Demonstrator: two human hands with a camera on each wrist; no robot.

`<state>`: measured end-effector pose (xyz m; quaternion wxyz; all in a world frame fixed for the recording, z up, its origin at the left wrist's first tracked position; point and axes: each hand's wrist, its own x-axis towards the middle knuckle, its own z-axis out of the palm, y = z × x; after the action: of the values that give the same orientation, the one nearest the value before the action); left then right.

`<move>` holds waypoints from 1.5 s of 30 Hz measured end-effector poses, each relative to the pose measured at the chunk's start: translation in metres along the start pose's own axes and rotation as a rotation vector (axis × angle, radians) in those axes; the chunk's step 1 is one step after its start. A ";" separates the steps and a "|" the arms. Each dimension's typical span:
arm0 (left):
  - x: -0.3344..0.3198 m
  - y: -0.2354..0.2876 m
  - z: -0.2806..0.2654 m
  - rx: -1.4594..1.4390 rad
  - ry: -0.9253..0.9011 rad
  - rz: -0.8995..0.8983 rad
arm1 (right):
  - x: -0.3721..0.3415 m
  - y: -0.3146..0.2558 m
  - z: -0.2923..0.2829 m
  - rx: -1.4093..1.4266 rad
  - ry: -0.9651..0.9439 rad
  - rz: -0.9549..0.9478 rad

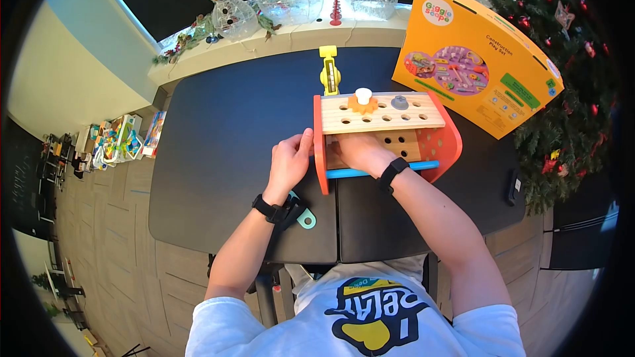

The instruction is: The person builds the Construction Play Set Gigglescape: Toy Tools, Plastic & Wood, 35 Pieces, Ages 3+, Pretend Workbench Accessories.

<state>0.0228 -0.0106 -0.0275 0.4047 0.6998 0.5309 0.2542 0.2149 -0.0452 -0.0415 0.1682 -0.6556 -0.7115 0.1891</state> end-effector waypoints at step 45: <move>-0.003 -0.005 0.009 -0.016 0.077 0.126 | 0.008 -0.008 -0.007 0.051 -0.162 0.134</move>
<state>0.0261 -0.0156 -0.0358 0.3729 0.7182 0.4990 0.3100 0.2108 -0.0378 -0.0318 0.1135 -0.6799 -0.6721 0.2703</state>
